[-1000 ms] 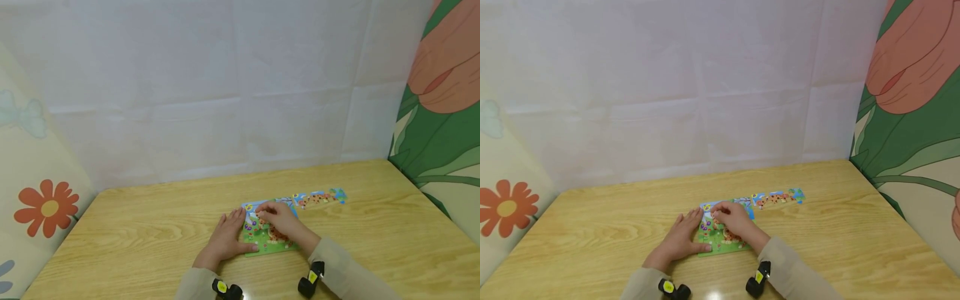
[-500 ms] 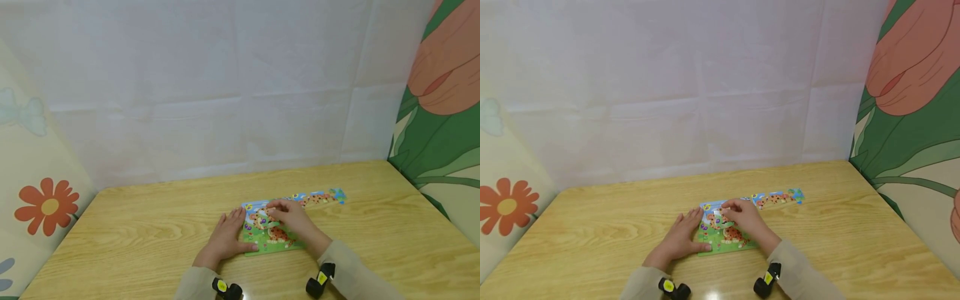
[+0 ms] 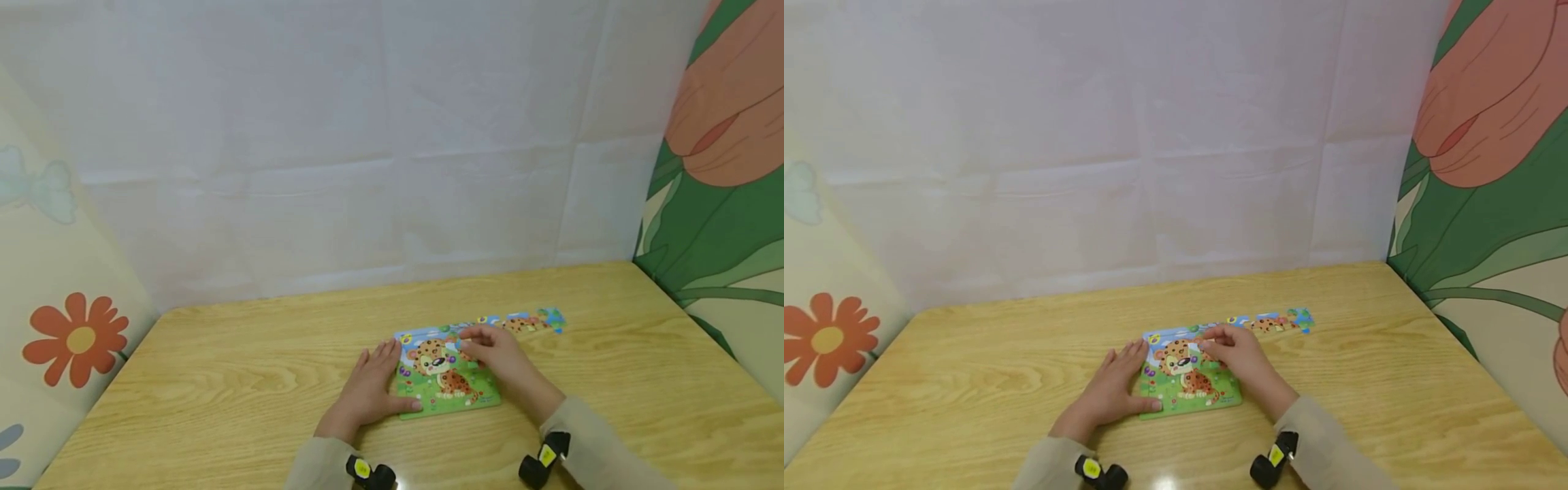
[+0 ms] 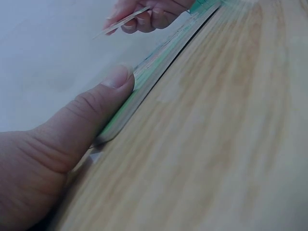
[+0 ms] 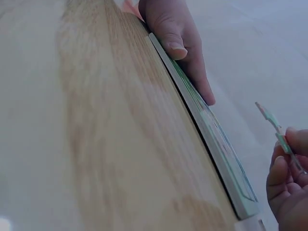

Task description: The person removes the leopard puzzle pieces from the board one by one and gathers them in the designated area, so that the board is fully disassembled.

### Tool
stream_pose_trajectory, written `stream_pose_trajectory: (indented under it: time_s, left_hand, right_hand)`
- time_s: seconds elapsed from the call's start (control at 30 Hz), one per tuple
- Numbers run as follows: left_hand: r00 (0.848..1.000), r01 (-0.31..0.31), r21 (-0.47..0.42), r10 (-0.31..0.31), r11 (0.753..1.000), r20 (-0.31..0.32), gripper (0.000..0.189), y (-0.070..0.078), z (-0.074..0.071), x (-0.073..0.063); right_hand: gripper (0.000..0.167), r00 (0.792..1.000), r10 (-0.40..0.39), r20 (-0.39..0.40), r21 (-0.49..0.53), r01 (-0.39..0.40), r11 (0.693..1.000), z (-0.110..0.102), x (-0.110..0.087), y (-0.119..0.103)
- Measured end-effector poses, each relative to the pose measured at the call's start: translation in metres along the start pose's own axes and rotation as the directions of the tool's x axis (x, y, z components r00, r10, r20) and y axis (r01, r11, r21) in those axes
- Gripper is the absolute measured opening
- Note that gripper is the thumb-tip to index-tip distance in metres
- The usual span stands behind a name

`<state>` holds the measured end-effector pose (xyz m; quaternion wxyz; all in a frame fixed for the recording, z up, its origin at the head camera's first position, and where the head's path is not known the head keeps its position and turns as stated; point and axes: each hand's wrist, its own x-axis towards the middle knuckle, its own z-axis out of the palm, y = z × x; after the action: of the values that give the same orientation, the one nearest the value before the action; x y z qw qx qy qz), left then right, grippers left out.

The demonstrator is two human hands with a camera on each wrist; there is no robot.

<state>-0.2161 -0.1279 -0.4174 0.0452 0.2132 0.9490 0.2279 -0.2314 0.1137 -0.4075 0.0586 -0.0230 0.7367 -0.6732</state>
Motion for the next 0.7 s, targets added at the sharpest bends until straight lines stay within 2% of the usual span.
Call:
stream_pose_trajectory:
  time_s: [0.27,0.5,0.7]
  left_hand:
    - [1.0,0.001,0.008,-0.001,1.0,0.004,0.112,0.0,0.0,0.0]
    - [1.0,-0.001,0.002,0.001,1.0,-0.002,0.111,0.0,0.0,-0.002]
    - [1.0,-0.008,-0.001,0.008,1.0,0.007,0.11,0.0,0.0,-0.002]
  right_hand:
    - [0.024,1.0,0.001,-0.014,-0.067,-0.002,0.998,-0.016,-0.001,0.002]
    - [0.025,0.999,-0.051,-0.018,-0.099,0.049,0.994,-0.03,-0.002,0.003]
    - [0.028,0.999,-0.04,-0.008,-0.144,0.038,0.989,-0.04,-0.004,0.006]
